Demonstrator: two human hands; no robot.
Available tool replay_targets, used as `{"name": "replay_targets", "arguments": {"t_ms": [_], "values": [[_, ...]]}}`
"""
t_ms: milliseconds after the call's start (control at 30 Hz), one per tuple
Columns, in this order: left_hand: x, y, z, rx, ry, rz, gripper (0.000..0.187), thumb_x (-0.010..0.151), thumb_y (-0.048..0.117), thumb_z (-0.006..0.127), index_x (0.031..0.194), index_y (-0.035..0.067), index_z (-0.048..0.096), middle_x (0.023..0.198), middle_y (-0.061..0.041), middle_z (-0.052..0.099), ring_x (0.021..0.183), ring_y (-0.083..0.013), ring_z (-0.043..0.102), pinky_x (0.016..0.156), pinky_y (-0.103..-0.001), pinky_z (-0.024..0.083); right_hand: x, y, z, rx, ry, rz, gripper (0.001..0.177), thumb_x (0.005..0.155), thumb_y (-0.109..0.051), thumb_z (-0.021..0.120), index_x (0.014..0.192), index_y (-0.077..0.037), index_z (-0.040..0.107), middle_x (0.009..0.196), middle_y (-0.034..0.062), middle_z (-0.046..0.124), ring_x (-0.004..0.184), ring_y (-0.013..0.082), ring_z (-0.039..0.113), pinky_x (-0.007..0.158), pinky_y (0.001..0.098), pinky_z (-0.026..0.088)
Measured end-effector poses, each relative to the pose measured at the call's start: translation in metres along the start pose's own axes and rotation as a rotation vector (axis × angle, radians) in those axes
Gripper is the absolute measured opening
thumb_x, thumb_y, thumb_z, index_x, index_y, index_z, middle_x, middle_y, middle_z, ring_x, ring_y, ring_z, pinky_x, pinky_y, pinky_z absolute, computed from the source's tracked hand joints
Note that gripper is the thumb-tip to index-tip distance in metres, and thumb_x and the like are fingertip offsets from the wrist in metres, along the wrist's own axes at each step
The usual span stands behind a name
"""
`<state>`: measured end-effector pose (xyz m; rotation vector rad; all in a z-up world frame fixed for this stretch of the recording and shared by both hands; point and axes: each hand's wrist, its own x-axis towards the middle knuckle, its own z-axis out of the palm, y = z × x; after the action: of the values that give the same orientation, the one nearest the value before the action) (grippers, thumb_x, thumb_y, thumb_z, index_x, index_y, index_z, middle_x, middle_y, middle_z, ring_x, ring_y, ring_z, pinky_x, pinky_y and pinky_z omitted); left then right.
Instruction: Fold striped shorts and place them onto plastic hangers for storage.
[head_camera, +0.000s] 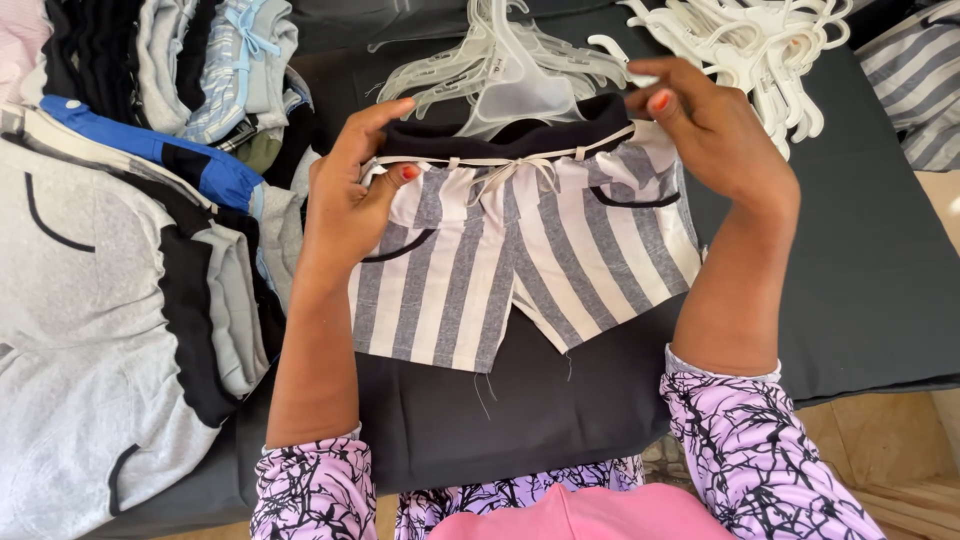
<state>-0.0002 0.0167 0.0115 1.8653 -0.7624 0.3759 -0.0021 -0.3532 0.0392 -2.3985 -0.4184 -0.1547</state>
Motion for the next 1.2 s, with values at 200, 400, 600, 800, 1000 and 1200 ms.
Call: {"name": "replay_targets", "arguments": {"t_ms": [200,400,600,800,1000,1200], "values": [[0.002,-0.006,0.005,0.010,0.054,-0.009,0.042,0.100,-0.009,0.067,0.138,0.005,0.057,0.140,-0.010,0.061,0.131,-0.0229,0.060,0.107,-0.031,0.048,-0.001,0.006,0.010,-0.068,-0.027,0.096,0.032,0.108,-0.026,0.075,0.092,-0.008,0.054,0.067,-0.0029,0.044,0.064,0.0103,0.032,0.058,0.0315,0.028],[-0.002,-0.005,-0.002,0.091,-0.046,-0.138,0.073,0.103,0.069,0.042,0.160,0.024,0.031,0.124,-0.010,0.067,0.124,-0.0220,0.065,0.093,-0.030,0.048,-0.009,0.020,0.009,0.053,0.203,-0.047,0.009,0.114,0.000,0.067,0.115,0.003,0.059,0.087,0.0047,0.063,0.073,0.0078,0.052,0.060,0.0241,0.039],[0.004,-0.005,-0.004,-0.015,-0.075,-0.157,0.036,0.104,0.009,0.064,0.139,0.003,0.057,0.136,-0.010,0.066,0.128,-0.0200,0.061,0.104,-0.029,0.051,-0.013,0.042,0.004,0.134,0.370,-0.125,0.015,0.119,0.008,0.069,0.116,0.002,0.056,0.095,0.0078,0.066,0.074,0.0073,0.047,0.064,0.0228,0.037],[0.002,-0.007,-0.013,0.067,-0.029,-0.127,0.033,0.100,0.003,0.067,0.133,-0.001,0.064,0.131,-0.010,0.069,0.124,-0.0198,0.064,0.107,-0.029,0.051,-0.013,0.058,-0.001,0.137,0.524,-0.189,0.030,0.124,-0.003,0.077,0.104,0.002,0.055,0.085,0.0003,0.035,0.074,0.0106,0.029,0.065,0.0285,0.023],[0.002,0.013,-0.010,-0.018,-0.059,0.001,0.068,0.103,0.053,0.048,0.142,-0.002,0.054,0.144,-0.016,0.059,0.138,-0.0281,0.057,0.115,-0.036,0.048,-0.014,0.046,0.003,0.225,0.493,-0.172,0.024,0.119,0.001,0.075,0.102,0.000,0.058,0.083,-0.0012,0.041,0.073,0.0076,0.032,0.065,0.0250,0.023],[0.000,0.007,0.006,0.049,0.000,-0.166,0.020,0.096,0.013,0.080,0.111,0.005,0.069,0.101,0.000,0.074,0.097,-0.0058,0.064,0.083,-0.021,0.051,-0.012,0.034,0.012,0.139,0.472,-0.223,0.014,0.110,0.015,0.072,0.111,0.006,0.062,0.091,0.0108,0.066,0.073,0.0113,0.054,0.064,0.0249,0.041]]}}
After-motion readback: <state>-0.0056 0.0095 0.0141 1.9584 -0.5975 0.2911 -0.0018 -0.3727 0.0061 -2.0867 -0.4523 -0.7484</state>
